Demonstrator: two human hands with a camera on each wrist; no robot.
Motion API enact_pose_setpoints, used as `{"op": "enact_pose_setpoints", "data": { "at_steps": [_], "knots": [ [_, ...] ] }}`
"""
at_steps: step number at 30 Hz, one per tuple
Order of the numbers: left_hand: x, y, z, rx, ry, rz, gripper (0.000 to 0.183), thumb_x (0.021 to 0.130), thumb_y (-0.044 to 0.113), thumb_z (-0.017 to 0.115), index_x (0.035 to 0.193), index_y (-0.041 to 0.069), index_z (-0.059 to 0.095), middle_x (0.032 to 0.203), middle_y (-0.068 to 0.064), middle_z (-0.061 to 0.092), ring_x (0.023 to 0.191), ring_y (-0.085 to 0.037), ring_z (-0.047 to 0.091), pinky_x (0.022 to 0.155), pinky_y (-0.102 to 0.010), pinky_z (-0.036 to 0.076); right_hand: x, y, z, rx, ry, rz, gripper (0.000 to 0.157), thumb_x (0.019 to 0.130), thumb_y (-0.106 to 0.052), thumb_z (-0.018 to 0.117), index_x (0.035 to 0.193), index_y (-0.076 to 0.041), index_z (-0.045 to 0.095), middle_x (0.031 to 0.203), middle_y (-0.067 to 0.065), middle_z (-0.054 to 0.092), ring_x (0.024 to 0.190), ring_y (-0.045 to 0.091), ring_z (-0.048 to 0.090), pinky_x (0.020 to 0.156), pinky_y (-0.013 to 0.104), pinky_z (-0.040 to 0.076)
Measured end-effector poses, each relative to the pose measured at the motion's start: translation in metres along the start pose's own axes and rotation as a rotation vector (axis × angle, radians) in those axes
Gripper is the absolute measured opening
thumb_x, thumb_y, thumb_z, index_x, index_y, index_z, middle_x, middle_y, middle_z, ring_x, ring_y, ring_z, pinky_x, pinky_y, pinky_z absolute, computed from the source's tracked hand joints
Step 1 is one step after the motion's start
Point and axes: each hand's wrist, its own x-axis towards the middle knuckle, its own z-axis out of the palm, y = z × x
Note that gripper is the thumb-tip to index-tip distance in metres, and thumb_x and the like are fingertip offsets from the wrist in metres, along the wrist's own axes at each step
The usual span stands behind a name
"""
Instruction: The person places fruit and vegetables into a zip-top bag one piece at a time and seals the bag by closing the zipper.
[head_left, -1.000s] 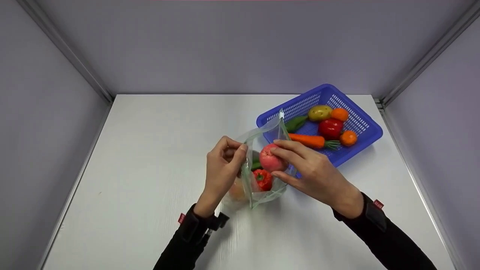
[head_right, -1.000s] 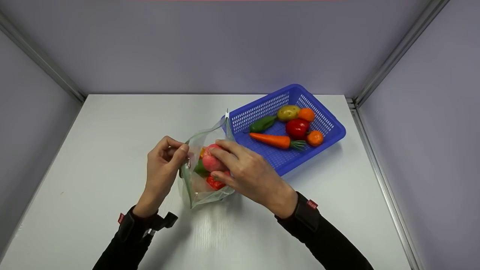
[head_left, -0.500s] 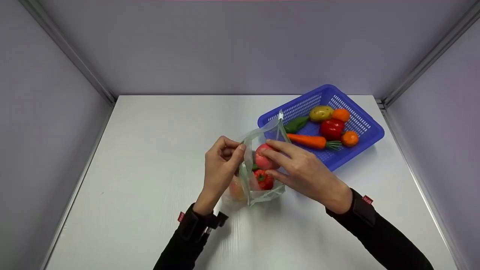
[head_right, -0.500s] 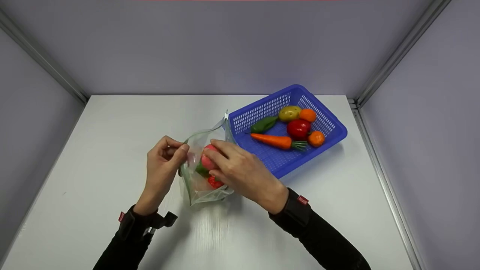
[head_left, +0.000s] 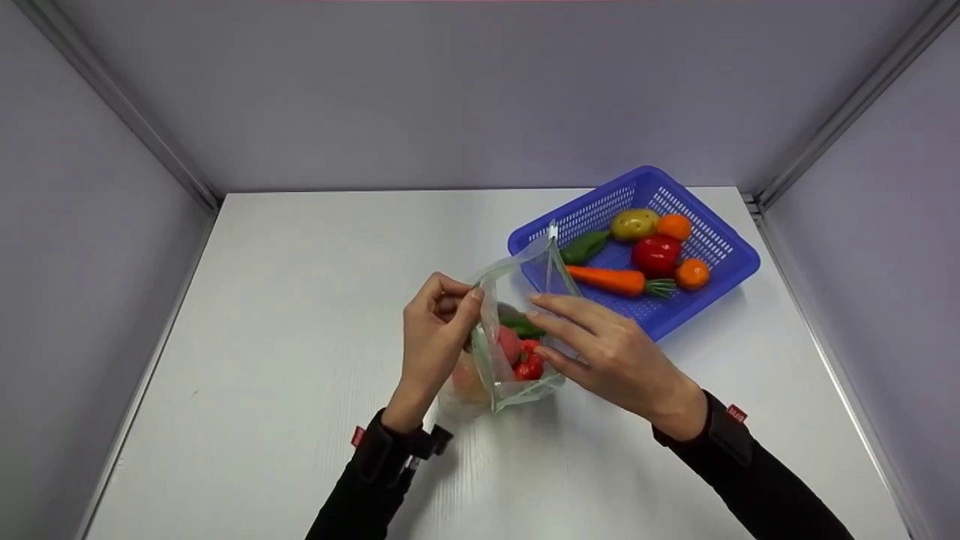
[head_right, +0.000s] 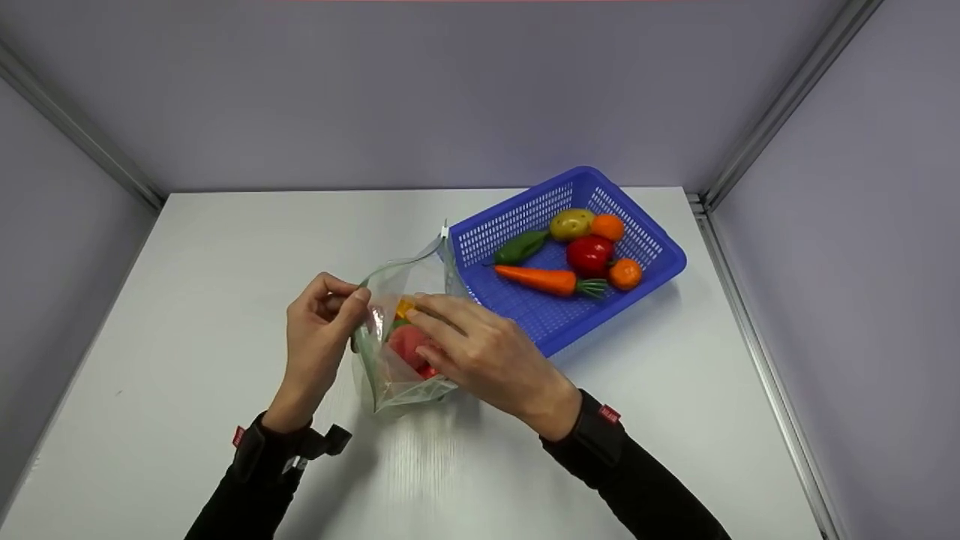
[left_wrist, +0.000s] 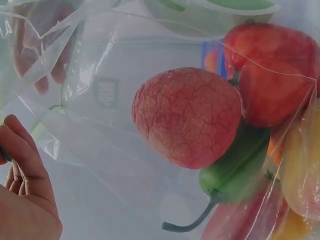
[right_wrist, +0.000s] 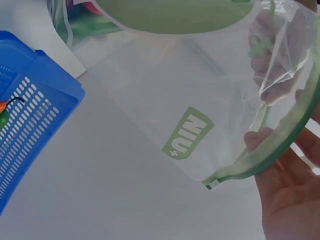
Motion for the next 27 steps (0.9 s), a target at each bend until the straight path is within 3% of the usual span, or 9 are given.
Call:
{"op": "enact_pose_setpoints", "data": {
  "at_steps": [4, 9, 15, 19, 22, 24, 27],
  "knots": [
    [0.0, 0.0, -0.001, 0.01, 0.003, -0.004, 0.011, 0.1, 0.01, 0.067, 0.099, -0.001, 0.064, 0.071, -0.006, 0.064, 0.05, -0.013, 0.051, 0.042, -0.025, 0.047, -0.005, -0.001, -0.006, 0.038, 0.125, 0.002, 0.043, 0.104, -0.033, 0.066, 0.133, -0.001, 0.068, 0.135, 0.016, 0.066, 0.119, 0.031, 0.067, 0.107, 0.028, 0.047],
    [-0.001, 0.001, -0.001, 0.002, -0.01, -0.006, 0.012, 0.101, 0.009, 0.066, 0.101, -0.002, 0.063, 0.073, -0.007, 0.065, 0.049, -0.013, 0.05, 0.043, -0.025, 0.048, -0.012, 0.009, -0.012, 0.036, 0.281, 0.002, 0.045, 0.102, -0.034, 0.068, 0.126, 0.004, 0.069, 0.129, 0.019, 0.068, 0.118, 0.031, 0.068, 0.108, 0.027, 0.046],
    [0.0, 0.001, -0.001, -0.005, -0.006, -0.009, 0.012, 0.1, 0.009, 0.067, 0.099, -0.002, 0.063, 0.071, -0.007, 0.065, 0.049, -0.012, 0.05, 0.043, -0.025, 0.047, -0.035, 0.039, -0.018, 0.016, 0.322, 0.126, 0.047, 0.103, -0.041, 0.065, 0.124, 0.001, 0.071, 0.126, 0.016, 0.071, 0.116, 0.03, 0.068, 0.109, 0.027, 0.046],
    [0.0, 0.001, -0.002, -0.006, -0.004, -0.015, 0.011, 0.1, 0.009, 0.067, 0.099, -0.002, 0.063, 0.071, -0.007, 0.065, 0.049, -0.012, 0.051, 0.042, -0.024, 0.046, -0.056, 0.068, -0.022, -0.023, 0.245, 0.228, 0.045, 0.099, -0.037, 0.069, 0.126, -0.001, 0.07, 0.127, 0.014, 0.071, 0.115, 0.033, 0.068, 0.111, 0.021, 0.042],
    [0.0, 0.001, -0.002, -0.012, -0.003, -0.017, 0.011, 0.1, 0.008, 0.066, 0.099, -0.003, 0.063, 0.071, -0.008, 0.065, 0.048, -0.012, 0.05, 0.042, -0.024, 0.046, -0.075, 0.089, -0.023, -0.043, 0.106, 0.278, 0.045, 0.091, -0.024, 0.078, 0.13, -0.003, 0.07, 0.13, 0.012, 0.07, 0.118, 0.033, 0.067, 0.112, 0.019, 0.038],
    [-0.001, 0.0, -0.003, -0.012, -0.001, -0.019, 0.011, 0.1, 0.008, 0.066, 0.099, -0.003, 0.063, 0.07, -0.009, 0.065, 0.048, -0.012, 0.049, 0.042, -0.024, 0.046, -0.089, 0.099, -0.023, -0.055, -0.014, 0.304, 0.05, 0.085, -0.021, 0.084, 0.131, -0.006, 0.07, 0.133, 0.009, 0.069, 0.121, 0.031, 0.065, 0.112, 0.024, 0.042],
    [-0.001, 0.0, -0.004, -0.009, 0.003, -0.02, 0.011, 0.1, 0.008, 0.067, 0.099, -0.002, 0.063, 0.07, -0.008, 0.065, 0.048, -0.012, 0.049, 0.042, -0.024, 0.046, -0.109, 0.108, -0.021, -0.067, -0.192, 0.328, 0.055, 0.082, -0.03, 0.089, 0.129, -0.008, 0.072, 0.134, 0.009, 0.068, 0.124, 0.031, 0.063, 0.107, 0.04, 0.05]
  ]
}}
